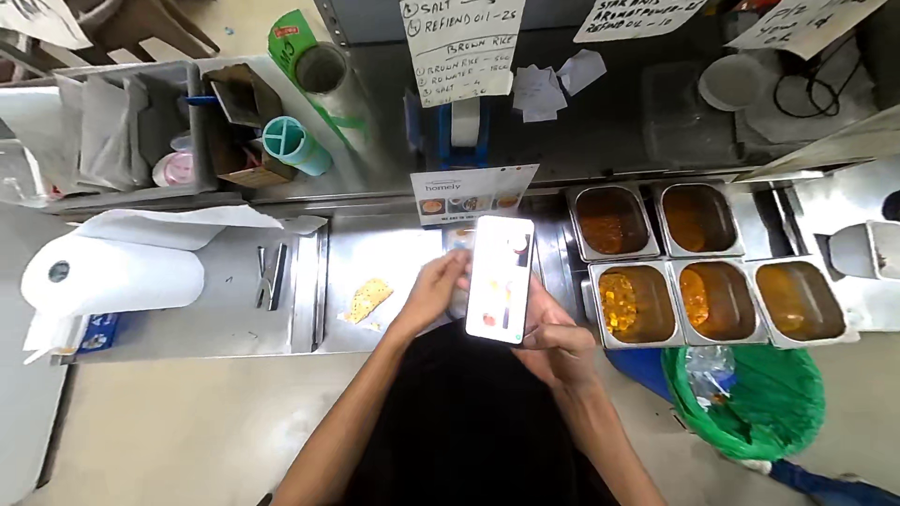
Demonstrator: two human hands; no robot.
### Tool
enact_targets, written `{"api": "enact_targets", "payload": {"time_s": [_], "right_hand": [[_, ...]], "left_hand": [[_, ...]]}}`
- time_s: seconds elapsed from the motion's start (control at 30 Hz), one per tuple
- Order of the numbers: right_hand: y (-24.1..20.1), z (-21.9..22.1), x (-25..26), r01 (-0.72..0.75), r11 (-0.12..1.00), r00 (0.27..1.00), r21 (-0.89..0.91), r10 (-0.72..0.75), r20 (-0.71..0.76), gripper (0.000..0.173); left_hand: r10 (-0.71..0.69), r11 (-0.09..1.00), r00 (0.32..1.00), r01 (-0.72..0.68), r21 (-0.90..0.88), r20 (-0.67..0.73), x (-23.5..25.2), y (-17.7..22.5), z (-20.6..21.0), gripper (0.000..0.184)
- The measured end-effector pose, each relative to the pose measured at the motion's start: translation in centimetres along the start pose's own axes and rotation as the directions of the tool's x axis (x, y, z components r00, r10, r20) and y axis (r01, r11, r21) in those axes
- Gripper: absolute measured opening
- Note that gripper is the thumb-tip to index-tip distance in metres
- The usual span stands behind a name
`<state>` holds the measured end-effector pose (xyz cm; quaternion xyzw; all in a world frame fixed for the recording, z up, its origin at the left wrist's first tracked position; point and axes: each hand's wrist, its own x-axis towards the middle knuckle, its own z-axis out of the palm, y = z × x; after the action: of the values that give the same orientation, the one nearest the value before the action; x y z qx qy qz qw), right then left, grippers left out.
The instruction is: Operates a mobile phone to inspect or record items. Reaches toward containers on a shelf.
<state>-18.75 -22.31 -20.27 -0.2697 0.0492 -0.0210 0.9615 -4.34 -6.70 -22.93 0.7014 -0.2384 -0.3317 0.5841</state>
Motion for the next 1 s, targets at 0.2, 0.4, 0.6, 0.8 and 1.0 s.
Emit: {"api": "enact_targets", "payload": {"time_s": [0.2,0.4,0.6,0.8,1.0], "right_hand": [[0.4,1.5,1.2,-0.063,0.996,0.991,-0.059,0.069,0.117,0.096],[-0.9,2.3,1.9,-0.296,0.939,0.933,-0.174,0.323,0.160,0.055],[-5.9,3.4,4.7,-0.201,0.575,0.824,-0.793,0.537,0.180,0.053],[-8.6,6.1,2.9,-0.141,0.688,0.980,-0.712,0.197,-0.004,0.064],[-5.6,10.0,0.7,0.106,0.697,0.966,-0.709,-0.241,-0.093,0.036]], "left_hand": [[0.187,0.981,0.982,-0.188,-0.048,-0.025,-0.2,4.6,-4.6,0.030],[0.221,0.940,0.959,-0.258,0.222,0.180,-1.6,7.9,-9.0,0.100],[0.336,0.587,0.880,-0.475,0.656,0.336,-5.9,10.2,-9.6,0.089],[0.615,0.550,0.788,-0.437,0.712,0.009,-7.6,9.0,-8.9,0.087],[0.680,0.592,0.723,-0.441,0.675,-0.124,-8.4,10.0,-7.1,0.089]]}}
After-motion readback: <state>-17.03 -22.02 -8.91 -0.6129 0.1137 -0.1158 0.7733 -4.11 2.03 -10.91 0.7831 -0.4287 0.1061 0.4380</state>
